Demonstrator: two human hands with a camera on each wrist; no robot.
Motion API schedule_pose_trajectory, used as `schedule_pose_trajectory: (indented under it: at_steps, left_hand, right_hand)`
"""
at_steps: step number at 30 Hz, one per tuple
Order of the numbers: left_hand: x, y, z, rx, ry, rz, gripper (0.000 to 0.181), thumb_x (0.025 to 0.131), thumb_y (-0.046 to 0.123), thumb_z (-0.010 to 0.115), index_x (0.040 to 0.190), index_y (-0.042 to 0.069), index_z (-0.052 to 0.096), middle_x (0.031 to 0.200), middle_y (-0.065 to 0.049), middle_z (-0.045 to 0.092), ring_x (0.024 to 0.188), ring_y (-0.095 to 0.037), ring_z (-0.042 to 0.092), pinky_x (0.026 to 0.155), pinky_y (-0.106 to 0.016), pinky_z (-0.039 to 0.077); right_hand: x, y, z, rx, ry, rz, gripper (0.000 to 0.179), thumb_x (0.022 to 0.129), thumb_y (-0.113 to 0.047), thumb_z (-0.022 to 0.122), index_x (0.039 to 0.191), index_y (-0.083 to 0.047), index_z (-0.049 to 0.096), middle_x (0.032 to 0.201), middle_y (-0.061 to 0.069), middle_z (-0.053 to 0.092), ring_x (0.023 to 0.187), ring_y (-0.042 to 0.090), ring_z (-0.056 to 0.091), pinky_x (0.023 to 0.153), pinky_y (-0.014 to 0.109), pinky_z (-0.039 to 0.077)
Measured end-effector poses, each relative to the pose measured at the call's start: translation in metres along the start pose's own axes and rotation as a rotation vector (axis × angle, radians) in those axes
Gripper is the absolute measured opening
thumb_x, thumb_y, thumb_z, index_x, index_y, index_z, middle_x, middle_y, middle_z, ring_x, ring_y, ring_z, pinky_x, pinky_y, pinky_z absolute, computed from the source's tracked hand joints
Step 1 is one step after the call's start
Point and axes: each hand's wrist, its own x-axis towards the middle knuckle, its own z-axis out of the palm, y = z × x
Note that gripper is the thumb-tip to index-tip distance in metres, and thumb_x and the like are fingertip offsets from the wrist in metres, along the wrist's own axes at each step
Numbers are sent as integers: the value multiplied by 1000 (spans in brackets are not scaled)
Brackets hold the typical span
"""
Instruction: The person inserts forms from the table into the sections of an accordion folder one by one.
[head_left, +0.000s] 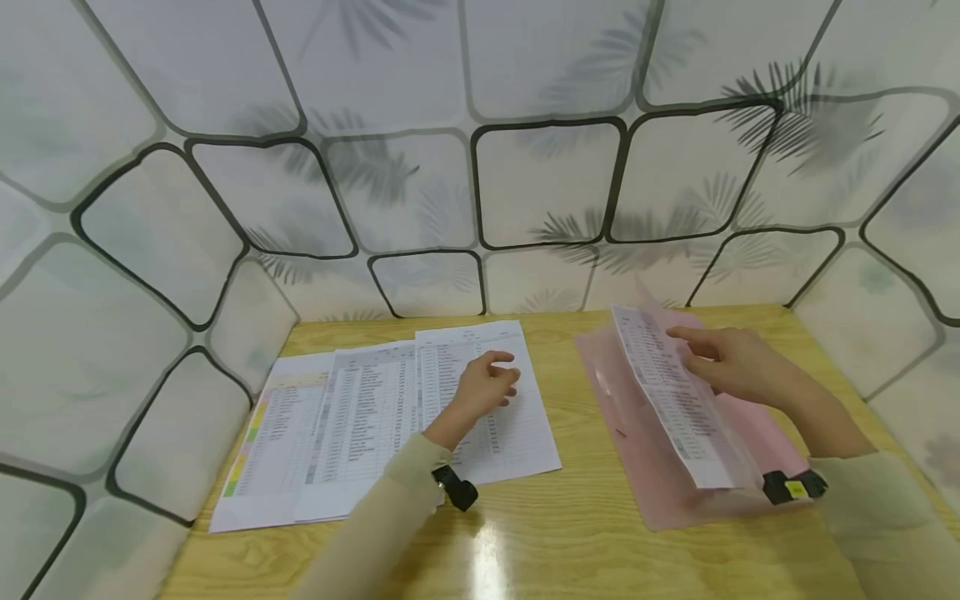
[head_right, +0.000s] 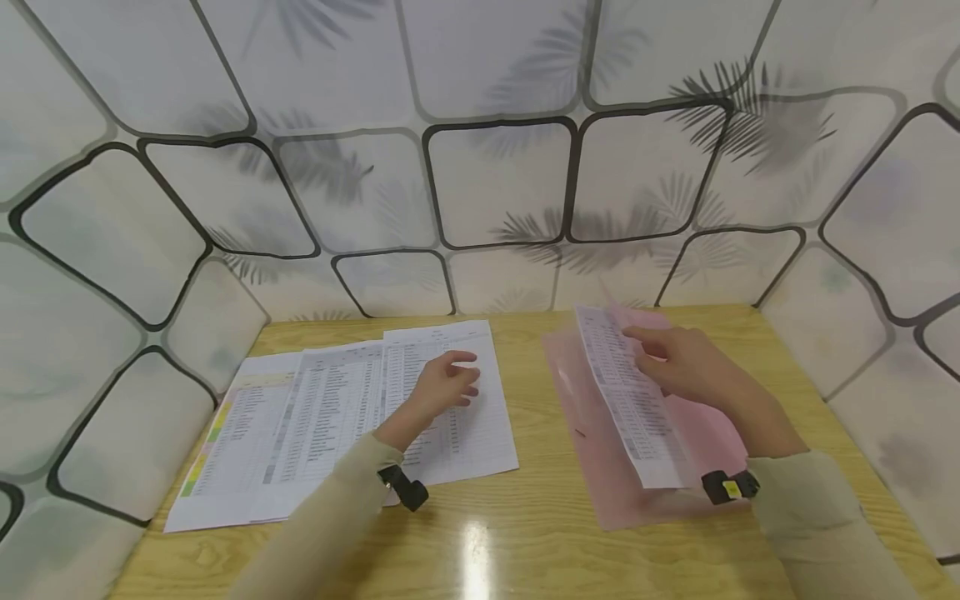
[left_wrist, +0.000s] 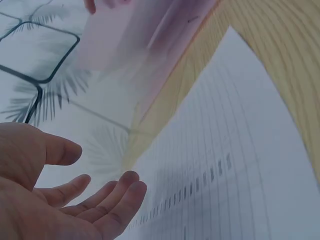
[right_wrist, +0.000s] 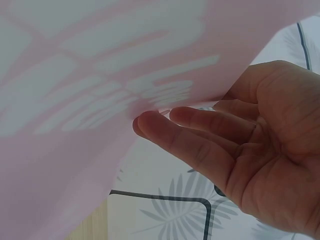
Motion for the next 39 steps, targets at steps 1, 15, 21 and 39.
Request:
schedule_pose_trajectory:
  at_steps: [1, 15, 21, 39]
  left_hand:
    - [0, -2, -5, 14, 14, -1, 44, 104, 19, 63, 144, 3, 59, 122, -21, 74, 95, -33, 77, 74, -35, 65]
    - [-9, -24, -63, 166, 123, -77, 49, 105, 25, 63, 149, 7, 55, 124, -21, 71, 93, -29, 73, 69, -32, 60]
    - [-14, -35, -82, 219, 165, -86, 52, 104, 24, 63, 151, 7, 53, 124, -21, 72, 86, -25, 71, 63, -28, 57]
    - [-19, -51, -105, 471, 311, -116, 55, 95, 21, 63, 145, -3, 55, 116, -25, 73, 95, -34, 72, 79, -45, 60]
  right_hand:
    - [0, 0, 0, 3, -1, -1, 56, 109, -22, 56, 159, -2, 43, 139, 37, 61, 77, 17, 73, 63, 28, 59]
    - [1, 0, 1, 3, -7, 3, 57, 108, -22, 56, 159, -2, 43, 139, 36, 62, 79, 18, 73, 64, 28, 59]
    - [0, 0, 0, 0, 3, -4, 56, 108, -22, 56, 159, -1, 43, 138, 36, 63, 78, 18, 73, 63, 28, 59]
    - [-2, -2, 0, -11, 7, -19, 55, 107, -20, 57, 158, -1, 45, 134, 35, 65, 75, 18, 72, 62, 28, 58]
